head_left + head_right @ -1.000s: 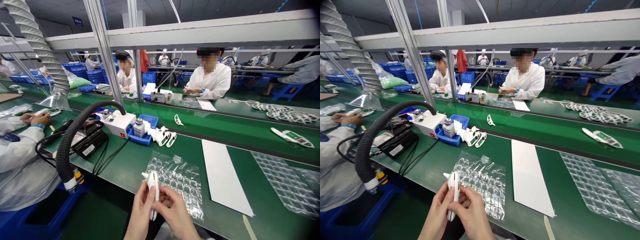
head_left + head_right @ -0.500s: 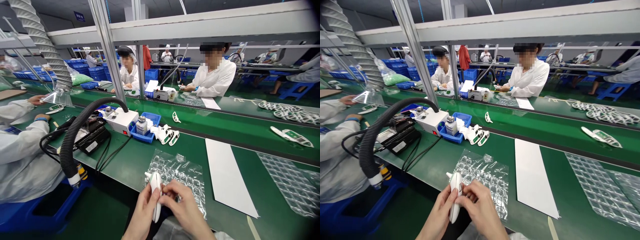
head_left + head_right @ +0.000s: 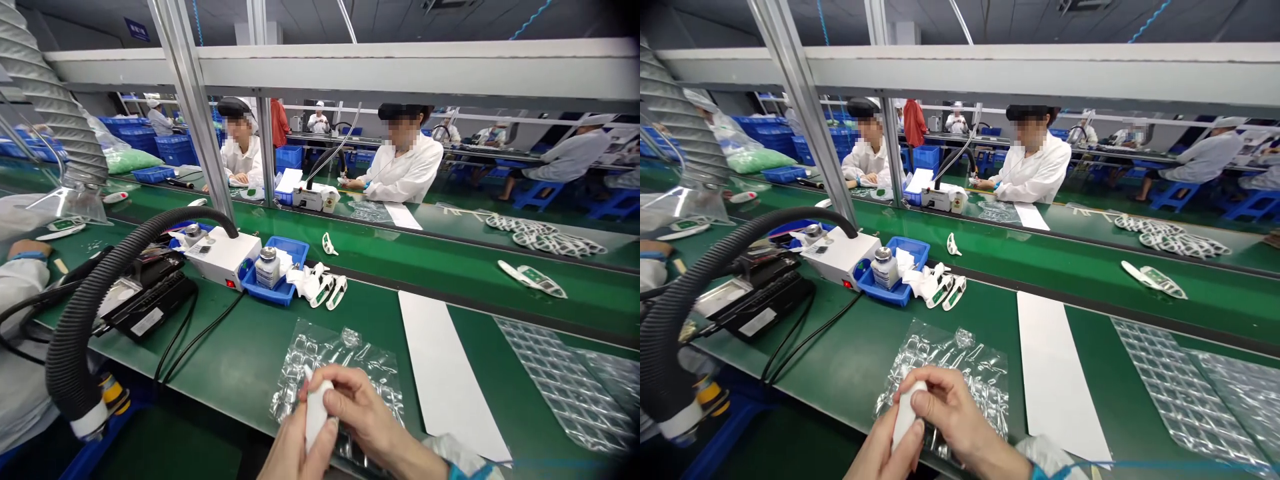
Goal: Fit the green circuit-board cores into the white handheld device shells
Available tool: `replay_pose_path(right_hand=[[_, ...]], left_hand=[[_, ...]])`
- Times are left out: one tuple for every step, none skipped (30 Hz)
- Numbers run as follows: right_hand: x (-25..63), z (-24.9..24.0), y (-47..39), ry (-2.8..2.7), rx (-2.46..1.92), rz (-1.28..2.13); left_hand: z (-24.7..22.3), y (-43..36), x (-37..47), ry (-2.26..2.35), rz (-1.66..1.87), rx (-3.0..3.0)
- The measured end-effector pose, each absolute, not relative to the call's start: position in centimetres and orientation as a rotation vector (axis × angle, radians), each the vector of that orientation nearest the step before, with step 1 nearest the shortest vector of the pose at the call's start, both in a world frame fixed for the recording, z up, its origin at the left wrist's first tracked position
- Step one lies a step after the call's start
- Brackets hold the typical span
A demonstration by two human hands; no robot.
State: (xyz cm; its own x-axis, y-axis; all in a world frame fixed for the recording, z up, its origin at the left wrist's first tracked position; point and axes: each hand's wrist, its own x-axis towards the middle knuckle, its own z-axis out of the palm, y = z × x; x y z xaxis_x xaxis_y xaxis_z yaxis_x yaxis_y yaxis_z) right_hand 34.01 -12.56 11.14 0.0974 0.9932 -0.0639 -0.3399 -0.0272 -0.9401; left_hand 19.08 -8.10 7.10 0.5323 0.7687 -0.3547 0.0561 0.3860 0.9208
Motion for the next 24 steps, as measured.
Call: replay_pose_path(right_hand=[[35.2, 11.4, -11.1, -0.988, -1.116, 1.276], [36.6, 11.8, -9.3, -1.145, -1.243, 1.214], [38.3, 12.1, -7.2, -1.299, -1.379, 1.131], [40.2, 12.4, -4.8, -1.406, -1.544, 0.969], [42.2, 12.6, -2.3, -1.446, -1.776, 0.723], [44.3, 12.7, 0.3, -1.396, -1.89, 0.598], [46.2, 12.6, 2.9, -1.345, -1.966, 0.514], [48.1, 12.3, 5.4, -1.297, -2.039, 0.445], [49.6, 11.9, 7.7, -1.247, -2.111, 0.386], [50.9, 11.3, 9.8, -1.204, -2.177, 0.346], [52.0, 10.6, 11.6, -1.172, -2.235, 0.325], [52.8, 9.9, 13.1, -1.154, -2.28, 0.315], [53.4, 9.2, 14.2, -1.147, -2.314, 0.318], [54.0, 8.6, 15.0, -1.151, -2.337, 0.328], [54.5, 8.2, 15.5, -1.164, -2.349, 0.341], [55.0, 8.0, 15.6, -1.183, -2.35, 0.356], [55.6, 7.9, 15.2, -1.209, -2.341, 0.368], [56.3, 8.1, 14.4, -1.243, -2.319, 0.378], [57.0, 8.5, 13.1, -1.285, -2.286, 0.385], [57.6, 9.0, 11.3, -1.337, -2.241, 0.392], [58.2, 9.6, 9.1, -1.392, -2.193, 0.402], [58.6, 10.2, 6.7, -1.448, -2.141, 0.417], [58.8, 10.7, 4.1, -1.513, -2.086, 0.441], [58.8, 11.0, 1.6, -1.581, -2.034, 0.473]], left_hand=[[7.2, -7.0, 19.7, 0.903, 0.535, 1.089], [7.4, -5.9, 20.2, 0.888, 0.501, 1.059], [7.4, -4.9, 20.7, 0.876, 0.453, 1.007], [7.5, -4.0, 21.0, 0.863, 0.403, 0.938], [7.5, -3.3, 21.3, 0.841, 0.355, 0.862], [7.4, -2.6, 21.4, 0.809, 0.318, 0.783], [7.3, -2.2, 21.5, 0.769, 0.301, 0.705], [7.2, -1.9, 21.6, 0.724, 0.304, 0.628], [7.0, -1.6, 21.6, 0.678, 0.318, 0.554], [6.9, -1.5, 21.6, 0.633, 0.335, 0.483], [6.7, -1.4, 21.7, 0.595, 0.358, 0.419], [6.6, -1.3, 21.8, 0.567, 0.384, 0.365], [6.5, -1.2, 21.9, 0.552, 0.406, 0.318], [6.4, -1.2, 22.0, 0.55, 0.421, 0.28], [6.3, -1.1, 22.1, 0.556, 0.433, 0.251], [6.3, -1.0, 22.1, 0.565, 0.446, 0.23], [6.4, -0.9, 22.1, 0.574, 0.458, 0.222], [6.4, -0.8, 22.0, 0.583, 0.471, 0.229], [6.4, -0.7, 21.8, 0.592, 0.485, 0.25], [6.4, -0.7, 21.6, 0.603, 0.494, 0.282], [6.4, -0.6, 21.4, 0.615, 0.494, 0.318], [6.4, -0.6, 21.1, 0.624, 0.483, 0.352], [6.4, -0.7, 20.9, 0.63, 0.467, 0.381], [6.4, -0.8, 20.7, 0.635, 0.45, 0.4]])
